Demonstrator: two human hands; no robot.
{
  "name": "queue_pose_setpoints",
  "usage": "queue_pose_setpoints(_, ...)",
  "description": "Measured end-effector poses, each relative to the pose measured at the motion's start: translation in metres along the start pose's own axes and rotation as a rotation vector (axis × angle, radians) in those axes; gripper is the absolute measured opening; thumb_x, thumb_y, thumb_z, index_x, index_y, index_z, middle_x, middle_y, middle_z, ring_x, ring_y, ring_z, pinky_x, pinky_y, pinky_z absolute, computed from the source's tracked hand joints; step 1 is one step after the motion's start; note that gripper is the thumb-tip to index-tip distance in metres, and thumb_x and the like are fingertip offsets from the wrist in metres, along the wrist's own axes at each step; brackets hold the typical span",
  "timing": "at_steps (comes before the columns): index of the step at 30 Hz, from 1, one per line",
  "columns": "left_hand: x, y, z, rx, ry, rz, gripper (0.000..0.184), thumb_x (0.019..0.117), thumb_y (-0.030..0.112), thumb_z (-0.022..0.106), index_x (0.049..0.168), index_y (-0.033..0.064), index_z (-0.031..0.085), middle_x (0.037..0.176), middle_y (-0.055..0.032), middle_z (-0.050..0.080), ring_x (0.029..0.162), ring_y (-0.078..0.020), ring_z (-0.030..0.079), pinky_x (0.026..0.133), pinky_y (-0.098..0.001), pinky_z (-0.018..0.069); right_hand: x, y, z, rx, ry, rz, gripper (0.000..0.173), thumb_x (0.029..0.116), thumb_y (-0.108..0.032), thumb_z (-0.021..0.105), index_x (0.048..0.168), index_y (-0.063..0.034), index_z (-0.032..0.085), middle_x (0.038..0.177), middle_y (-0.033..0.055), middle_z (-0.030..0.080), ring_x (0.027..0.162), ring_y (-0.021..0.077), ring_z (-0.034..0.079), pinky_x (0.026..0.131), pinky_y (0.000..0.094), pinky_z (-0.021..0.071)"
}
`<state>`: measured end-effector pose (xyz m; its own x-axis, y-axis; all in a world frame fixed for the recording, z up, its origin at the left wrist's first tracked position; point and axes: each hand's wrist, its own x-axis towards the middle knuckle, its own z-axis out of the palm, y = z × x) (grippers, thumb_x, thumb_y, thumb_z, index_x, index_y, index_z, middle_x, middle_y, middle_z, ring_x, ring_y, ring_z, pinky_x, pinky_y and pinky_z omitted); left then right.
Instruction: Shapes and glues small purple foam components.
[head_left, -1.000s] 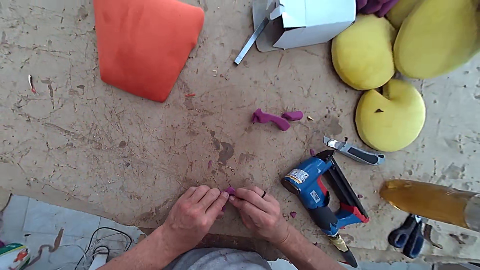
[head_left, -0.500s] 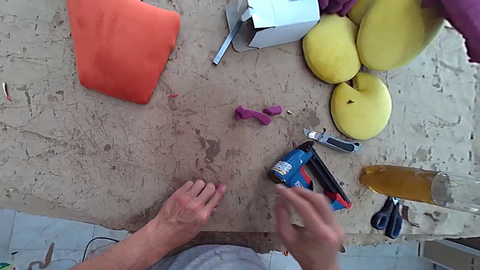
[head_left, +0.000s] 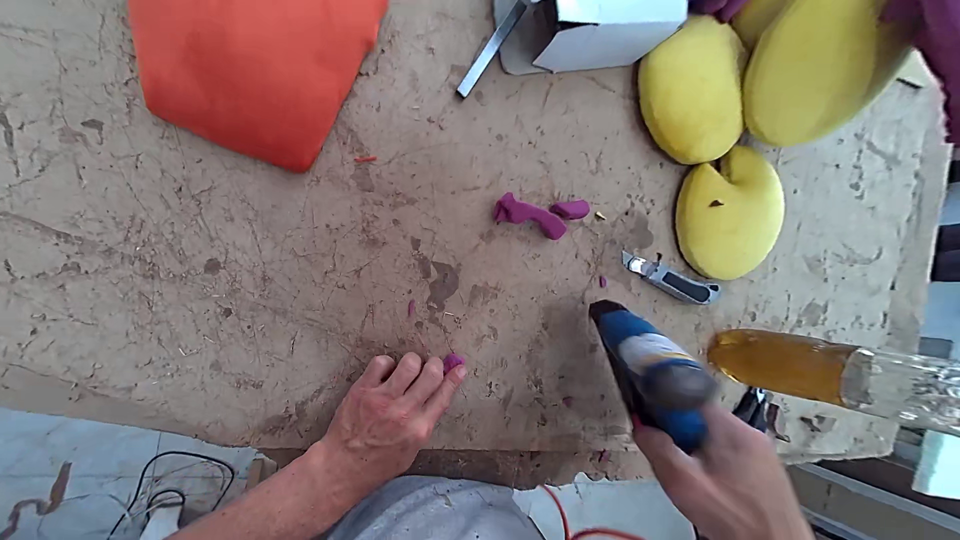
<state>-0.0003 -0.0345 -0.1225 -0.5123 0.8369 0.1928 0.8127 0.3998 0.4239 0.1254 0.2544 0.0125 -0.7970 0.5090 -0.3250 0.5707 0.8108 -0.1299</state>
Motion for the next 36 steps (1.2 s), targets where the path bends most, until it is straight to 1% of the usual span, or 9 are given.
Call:
queue_pose_setpoints(1, -0.002, 0.002, -0.001, -0.008, -0.001, -0.010, 0.039, 0.1030, 0.019, 0.055, 0.141, 0.0229, 0.063, 0.125, -0.0041, 0.067, 0.104, -0.0219, 0.062, 0.085, -0.0398, 0.0465, -0.008, -0.015, -0.017, 0.051, -0.080, -0.014, 0.045, 0.0884, -0.042, 0.064, 0.106, -0.0008, 0.067, 0.082, 0.0112, 0.069, 0.072, 0.0226, 0.068, 0.061, 0.0487, 0.0540)
queue_pose_setpoints(2, -0.002, 0.002, -0.001, -0.012, 0.004, -0.016, 0.039, 0.1019, 0.017, 0.055, 0.140, 0.0225, 0.064, 0.126, -0.0041, 0.068, 0.104, -0.0218, 0.062, 0.086, -0.0403, 0.0464, -0.015, -0.031, -0.030, 0.109, -0.147, -0.035, 0.046, 0.0911, -0.040, 0.068, 0.108, 0.0020, 0.067, 0.087, 0.0126, 0.072, 0.077, 0.0199, 0.070, 0.068, 0.0465, 0.0578)
queue_pose_setpoints(4, -0.001, 0.003, 0.000, -0.012, 0.017, -0.028, 0.039, 0.1012, 0.015, 0.055, 0.138, 0.0231, 0.065, 0.127, -0.0033, 0.068, 0.105, -0.0209, 0.062, 0.087, -0.0406, 0.0456, -0.022, -0.059, -0.040, 0.173, -0.239, -0.102, 0.041, 0.0890, -0.032, 0.073, 0.107, 0.0049, 0.067, 0.091, 0.0173, 0.074, 0.083, 0.0223, 0.073, 0.075, 0.0477, 0.0599)
queue_pose_setpoints(6, 0.000, 0.004, 0.001, -0.017, 0.031, -0.035, 0.040, 0.0999, 0.012, 0.054, 0.137, 0.0224, 0.067, 0.125, -0.0034, 0.068, 0.104, -0.0208, 0.061, 0.087, -0.0410, 0.0444, -0.021, -0.082, -0.039, 0.172, -0.317, -0.143, 0.035, 0.0877, -0.029, 0.073, 0.105, 0.0009, 0.069, 0.090, 0.0158, 0.074, 0.083, 0.0219, 0.073, 0.074, 0.0466, 0.0596)
queue_pose_setpoints(9, 0.000, 0.004, -0.001, -0.033, 0.047, -0.037, 0.033, 0.1005, 0.011, 0.054, 0.127, 0.0190, 0.071, 0.126, -0.0029, 0.067, 0.106, -0.0205, 0.061, 0.088, -0.0411, 0.0450, -0.013, -0.101, -0.033, 0.110, -0.379, -0.163, 0.029, 0.0859, -0.028, 0.073, 0.100, -0.0030, 0.071, 0.084, 0.0133, 0.074, 0.077, 0.0224, 0.072, 0.066, 0.0473, 0.0572)
queue_pose_setpoints(12, 0.000, 0.004, -0.002, -0.032, 0.047, -0.033, 0.029, 0.1008, 0.009, 0.052, 0.119, 0.0165, 0.074, 0.126, -0.0029, 0.068, 0.107, -0.0203, 0.062, 0.088, -0.0405, 0.0467, -0.008, -0.104, -0.032, 0.077, -0.422, -0.170, 0.028, 0.0856, -0.027, 0.073, 0.099, -0.0022, 0.071, 0.082, 0.0141, 0.073, 0.074, 0.0240, 0.072, 0.063, 0.0483, 0.0558)
queue_pose_setpoints(21, -0.001, 0.006, 0.000, 0.010, 0.050, -0.022, 0.034, 0.1017, 0.005, 0.048, 0.123, 0.0153, 0.073, 0.121, -0.0017, 0.072, 0.107, -0.0194, 0.064, 0.087, -0.0402, 0.0457, 0.000, -0.112, -0.038, 0.045, -0.488, -0.151, 0.026, 0.0865, -0.027, 0.071, 0.097, -0.0023, 0.071, 0.080, 0.0143, 0.073, 0.072, 0.0248, 0.072, 0.062, 0.0495, 0.0552)
queue_pose_setpoints(25, -0.001, 0.007, 0.001, 0.008, 0.081, -0.025, 0.032, 0.1020, 0.005, 0.049, 0.121, 0.0139, 0.073, 0.116, -0.0013, 0.072, 0.105, -0.0190, 0.064, 0.087, -0.0404, 0.0462, 0.005, -0.115, -0.041, 0.030, -0.516, -0.150, 0.028, 0.0864, -0.027, 0.071, 0.098, -0.0020, 0.071, 0.080, 0.0144, 0.072, 0.072, 0.0259, 0.071, 0.061, 0.0507, 0.0544)
queue_pose_setpoints(36, -0.001, 0.008, 0.000, 0.029, 0.087, -0.027, 0.034, 0.1017, 0.002, 0.047, 0.120, 0.0118, 0.073, 0.115, -0.0016, 0.073, 0.106, -0.0198, 0.064, 0.087, -0.0403, 0.0448, 0.003, -0.129, -0.042, -0.015, -0.534, -0.161, 0.029, 0.0888, -0.025, 0.070, 0.105, -0.0004, 0.072, 0.082, 0.0166, 0.073, 0.073, 0.0291, 0.072, 0.063, 0.0516, 0.0547)
